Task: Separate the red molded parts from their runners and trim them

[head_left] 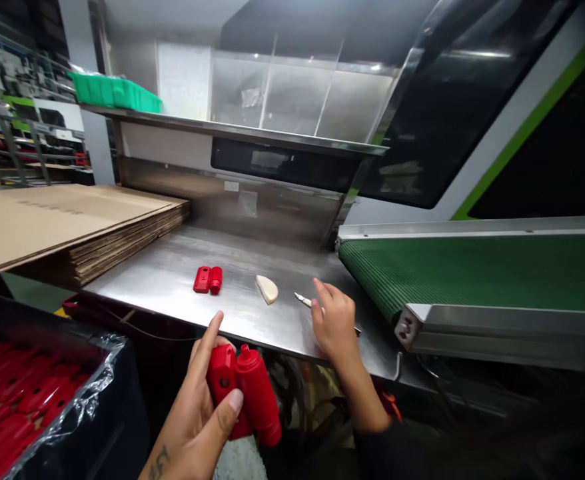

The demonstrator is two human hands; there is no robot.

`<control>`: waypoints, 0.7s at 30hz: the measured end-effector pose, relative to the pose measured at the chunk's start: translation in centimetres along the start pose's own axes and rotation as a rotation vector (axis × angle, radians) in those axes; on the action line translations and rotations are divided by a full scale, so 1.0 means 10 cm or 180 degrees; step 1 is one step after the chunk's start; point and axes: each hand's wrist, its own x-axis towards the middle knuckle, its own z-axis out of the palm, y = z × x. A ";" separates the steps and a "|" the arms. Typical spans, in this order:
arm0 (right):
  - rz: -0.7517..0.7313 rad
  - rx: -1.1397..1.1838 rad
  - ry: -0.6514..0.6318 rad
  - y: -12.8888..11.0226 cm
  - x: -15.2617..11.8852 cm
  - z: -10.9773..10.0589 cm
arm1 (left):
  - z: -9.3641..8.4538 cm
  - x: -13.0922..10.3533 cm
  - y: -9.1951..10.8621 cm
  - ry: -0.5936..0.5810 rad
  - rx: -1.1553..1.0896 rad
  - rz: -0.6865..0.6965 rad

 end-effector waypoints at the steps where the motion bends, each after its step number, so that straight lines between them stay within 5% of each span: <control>1: -0.0049 0.0312 -0.0035 -0.12 -0.18 -0.07 | 0.00 0.01 0.01 0.0037 -0.0082 -0.0033; 6: 0.0203 0.2599 -0.1593 -0.70 -0.99 -0.32 | 0.00 0.02 0.06 0.0119 -0.0022 0.0000; 11: 0.0323 0.3342 -0.1594 -0.83 -1.12 -0.29 | -0.15 -0.03 0.13 -0.0025 -0.0023 -0.0129; 15: 0.1066 0.4248 -0.1777 -0.89 -1.09 -0.20 | -0.26 0.01 0.14 -0.0167 0.0374 -0.0147; 21: 0.1827 0.5404 -0.2240 -1.04 -1.09 -0.05 | -0.17 0.07 0.00 0.0189 0.0142 -0.0456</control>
